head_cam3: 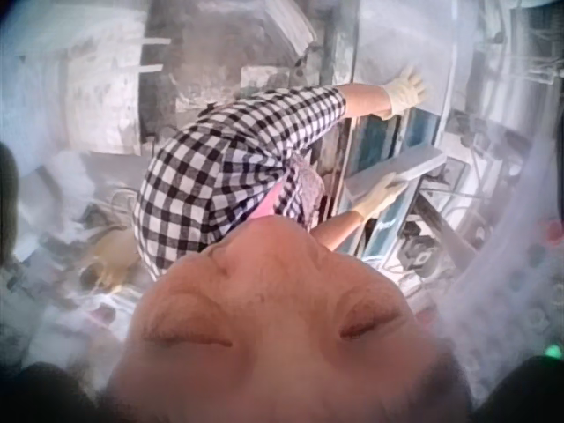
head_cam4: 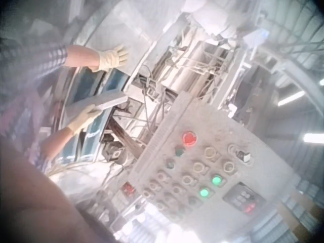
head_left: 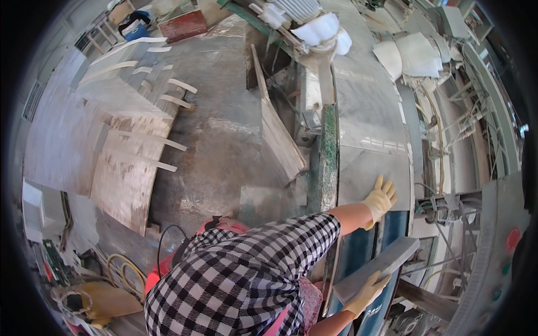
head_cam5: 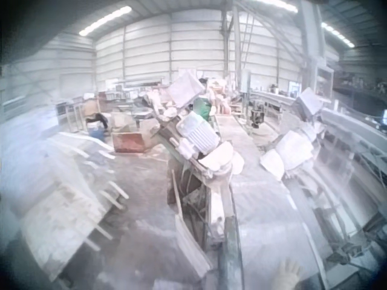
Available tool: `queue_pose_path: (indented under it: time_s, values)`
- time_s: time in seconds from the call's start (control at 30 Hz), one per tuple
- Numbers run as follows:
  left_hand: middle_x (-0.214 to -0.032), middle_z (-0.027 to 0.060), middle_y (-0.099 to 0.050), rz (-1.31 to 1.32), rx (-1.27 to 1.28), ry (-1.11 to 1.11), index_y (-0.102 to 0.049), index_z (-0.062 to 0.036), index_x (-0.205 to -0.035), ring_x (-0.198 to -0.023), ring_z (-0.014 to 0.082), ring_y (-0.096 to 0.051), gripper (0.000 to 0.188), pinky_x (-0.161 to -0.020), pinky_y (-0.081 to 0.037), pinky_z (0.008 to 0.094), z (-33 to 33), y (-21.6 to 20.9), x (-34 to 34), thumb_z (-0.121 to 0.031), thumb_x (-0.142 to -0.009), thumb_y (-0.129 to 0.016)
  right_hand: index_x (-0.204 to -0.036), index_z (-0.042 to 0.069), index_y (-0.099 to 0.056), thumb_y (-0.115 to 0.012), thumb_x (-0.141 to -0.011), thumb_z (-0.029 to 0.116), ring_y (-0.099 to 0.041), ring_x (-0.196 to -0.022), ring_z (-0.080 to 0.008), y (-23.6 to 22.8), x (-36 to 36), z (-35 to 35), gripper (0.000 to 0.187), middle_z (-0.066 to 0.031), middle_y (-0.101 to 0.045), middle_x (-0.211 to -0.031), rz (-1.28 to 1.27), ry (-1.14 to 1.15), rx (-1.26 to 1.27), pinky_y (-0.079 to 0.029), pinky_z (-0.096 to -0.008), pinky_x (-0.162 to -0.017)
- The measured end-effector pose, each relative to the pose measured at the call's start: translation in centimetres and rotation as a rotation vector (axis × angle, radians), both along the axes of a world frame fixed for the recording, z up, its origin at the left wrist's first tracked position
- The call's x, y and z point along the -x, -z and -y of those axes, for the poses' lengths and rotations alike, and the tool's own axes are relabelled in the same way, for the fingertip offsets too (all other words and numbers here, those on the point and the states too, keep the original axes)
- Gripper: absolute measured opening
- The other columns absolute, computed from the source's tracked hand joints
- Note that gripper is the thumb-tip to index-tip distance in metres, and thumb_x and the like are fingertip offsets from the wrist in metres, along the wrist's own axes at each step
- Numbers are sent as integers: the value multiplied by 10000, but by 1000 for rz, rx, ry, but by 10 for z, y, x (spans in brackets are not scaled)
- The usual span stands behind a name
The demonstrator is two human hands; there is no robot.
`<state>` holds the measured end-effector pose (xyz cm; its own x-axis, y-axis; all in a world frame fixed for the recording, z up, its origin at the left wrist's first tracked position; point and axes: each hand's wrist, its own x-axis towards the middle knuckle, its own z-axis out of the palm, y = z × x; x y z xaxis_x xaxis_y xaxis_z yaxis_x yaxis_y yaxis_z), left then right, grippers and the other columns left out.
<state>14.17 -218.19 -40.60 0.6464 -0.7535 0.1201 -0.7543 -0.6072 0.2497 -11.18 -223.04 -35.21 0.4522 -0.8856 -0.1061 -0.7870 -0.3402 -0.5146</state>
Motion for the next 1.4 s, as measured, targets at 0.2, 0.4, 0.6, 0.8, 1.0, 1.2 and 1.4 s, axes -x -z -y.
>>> queue_pose_path:
  time_s: [0.2, 0.4, 0.6, 0.8, 1.0, 1.2, 1.4]
  values:
    - [-1453, 243, -416, -68, -247, 67, -391, -19, -1432, -1380, 454, -331, 903, -1078, -275, 663, 10, -40, -18, -404, -728, -805, -1400, -10, -437, -546, -949, 366, -530, -1224, -428, -2, -1, -5, 597, -312, -543, -1303, 227, -98, 56, -417, -431, -1011]
    - [-1511, 223, -334, -18, -477, 56, -259, -28, -1498, -1365, 477, -337, 808, -1029, -372, 613, 39, -25, -11, -285, -858, -679, -1416, -12, -386, -544, -933, 373, -651, -827, -459, 3, 8, -4, 638, -307, -656, -950, 105, -67, 182, -515, -510, -733]
    - [-989, 274, -667, -259, -53, 145, -565, 31, -1183, -994, 357, -671, 366, -864, -507, 466, 27, -65, -37, -76, -838, -503, -1388, -30, -419, -551, -925, 366, -653, -868, -453, 11, 11, -1, 624, -308, -658, -982, 174, -66, 180, -519, -499, -779]
    - [-874, 199, -669, -860, 344, 144, -630, 61, -974, -792, 272, -646, 303, -744, -488, 390, 6, -48, 33, -183, -827, -524, -1370, -49, -437, -540, -937, 430, -650, -894, -452, 9, 9, -2, 654, -306, -659, -990, 193, -41, 226, -519, -490, -788]
    - [-1106, 141, -634, -1452, 461, 232, -572, 74, -1205, -977, 170, -638, 369, -830, -529, 312, 15, -45, 104, -204, -967, -525, -1367, -54, -440, -585, -910, 496, -663, -851, -435, 10, 11, 1, 729, -300, -666, -931, 170, -90, 268, -529, -469, -745]
    - [-1256, 174, -609, -245, -18, 262, -598, -58, -1232, -1170, 361, -563, 415, -979, -454, 458, 14, -40, -5, -272, -876, -585, -1396, -42, -411, -591, -915, 446, -660, -820, -438, 7, 12, -3, 709, -301, -661, -906, 122, -68, 262, -522, -485, -713]
    - [-1463, 209, -385, 86, -191, 1, -398, -77, -1445, -1405, 442, -262, 1000, -1064, -241, 662, 3, -7, -95, -571, -665, -783, -1383, -41, -426, -586, -930, 383, -646, -794, -458, 0, 13, -7, 641, -309, -652, -892, 145, -87, 295, -509, -504, -686]
